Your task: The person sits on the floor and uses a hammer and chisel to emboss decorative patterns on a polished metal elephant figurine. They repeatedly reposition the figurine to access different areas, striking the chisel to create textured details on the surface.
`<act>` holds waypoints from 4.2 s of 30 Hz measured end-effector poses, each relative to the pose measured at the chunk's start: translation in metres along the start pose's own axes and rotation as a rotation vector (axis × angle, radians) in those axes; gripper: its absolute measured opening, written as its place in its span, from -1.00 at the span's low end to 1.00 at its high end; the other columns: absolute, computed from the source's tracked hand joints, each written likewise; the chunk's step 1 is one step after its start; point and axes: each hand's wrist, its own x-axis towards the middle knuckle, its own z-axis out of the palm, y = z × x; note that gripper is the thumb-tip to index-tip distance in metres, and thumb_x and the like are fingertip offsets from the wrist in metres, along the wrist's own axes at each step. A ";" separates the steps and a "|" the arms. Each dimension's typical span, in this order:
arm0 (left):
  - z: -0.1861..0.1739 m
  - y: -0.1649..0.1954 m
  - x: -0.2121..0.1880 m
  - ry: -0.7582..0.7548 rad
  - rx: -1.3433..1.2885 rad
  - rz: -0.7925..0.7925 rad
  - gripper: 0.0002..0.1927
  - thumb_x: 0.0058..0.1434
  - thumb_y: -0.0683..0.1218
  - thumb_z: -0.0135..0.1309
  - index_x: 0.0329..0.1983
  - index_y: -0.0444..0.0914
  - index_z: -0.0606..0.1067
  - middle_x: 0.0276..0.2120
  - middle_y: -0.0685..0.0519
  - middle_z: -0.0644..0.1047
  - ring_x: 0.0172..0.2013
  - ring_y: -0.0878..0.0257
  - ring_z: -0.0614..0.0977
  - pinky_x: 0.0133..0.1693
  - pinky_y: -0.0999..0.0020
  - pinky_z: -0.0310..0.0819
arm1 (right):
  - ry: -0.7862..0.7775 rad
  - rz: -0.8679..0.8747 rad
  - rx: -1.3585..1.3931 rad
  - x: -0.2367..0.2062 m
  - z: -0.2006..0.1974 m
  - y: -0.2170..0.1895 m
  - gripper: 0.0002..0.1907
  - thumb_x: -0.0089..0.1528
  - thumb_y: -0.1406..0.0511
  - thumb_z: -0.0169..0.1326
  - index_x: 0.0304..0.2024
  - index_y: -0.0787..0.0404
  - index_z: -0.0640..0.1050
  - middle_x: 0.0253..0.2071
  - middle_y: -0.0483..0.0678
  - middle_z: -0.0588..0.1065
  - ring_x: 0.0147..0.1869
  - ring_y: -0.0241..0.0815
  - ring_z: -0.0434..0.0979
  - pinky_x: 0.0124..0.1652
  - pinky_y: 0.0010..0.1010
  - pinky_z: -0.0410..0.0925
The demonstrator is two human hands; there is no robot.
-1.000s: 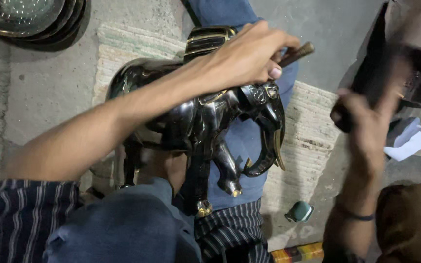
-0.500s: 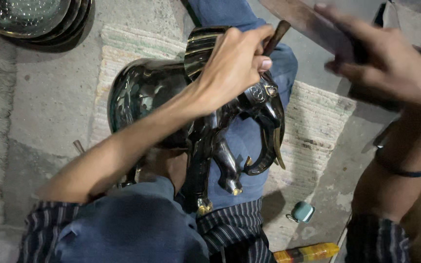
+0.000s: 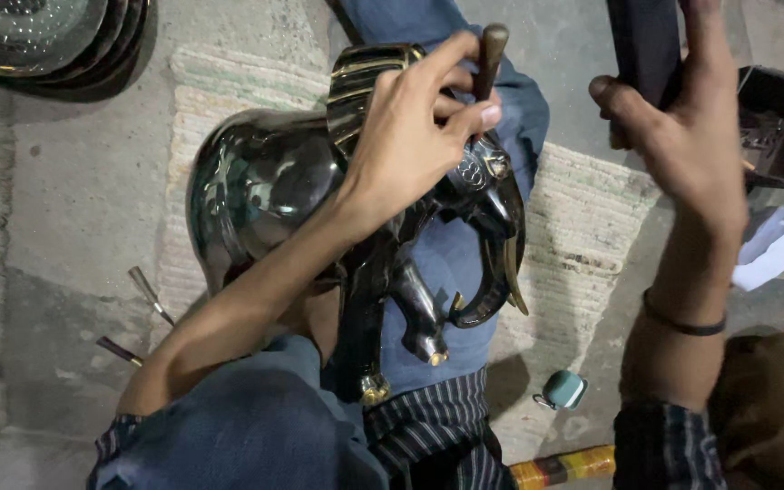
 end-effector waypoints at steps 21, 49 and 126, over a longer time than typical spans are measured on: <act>0.015 0.001 -0.010 0.092 0.188 0.022 -0.72 0.34 -0.22 0.19 0.01 -0.36 0.37 -0.29 -0.12 0.63 -0.31 0.10 0.79 -0.36 0.31 0.62 | 0.156 -0.397 -0.490 0.036 -0.006 0.010 -0.85 0.46 0.36 0.26 -0.11 0.37 0.59 -0.28 0.03 0.53 -0.27 -0.19 0.54 -0.28 -0.40 0.36; 0.014 0.010 0.030 -0.202 0.247 -0.059 -0.49 0.21 -0.26 0.21 0.24 -0.37 0.41 -0.35 -0.17 0.67 -0.40 0.21 0.80 -0.41 0.41 0.70 | 0.111 -0.015 -0.119 -0.002 -0.007 0.019 -0.66 0.29 0.44 0.31 0.04 0.33 0.46 -0.26 -0.12 0.51 -0.31 -0.37 0.50 -0.33 -0.52 0.35; 0.012 -0.003 0.000 0.046 0.275 0.062 -0.78 0.32 -0.28 0.11 -0.04 -0.28 0.37 -0.48 -0.03 0.61 -0.40 0.07 0.75 -0.36 0.22 0.56 | -0.037 -0.246 -0.270 0.058 0.007 0.014 -0.82 0.52 0.27 0.17 -0.05 0.29 0.63 -0.27 0.01 0.56 -0.22 -0.25 0.58 -0.27 -0.41 0.41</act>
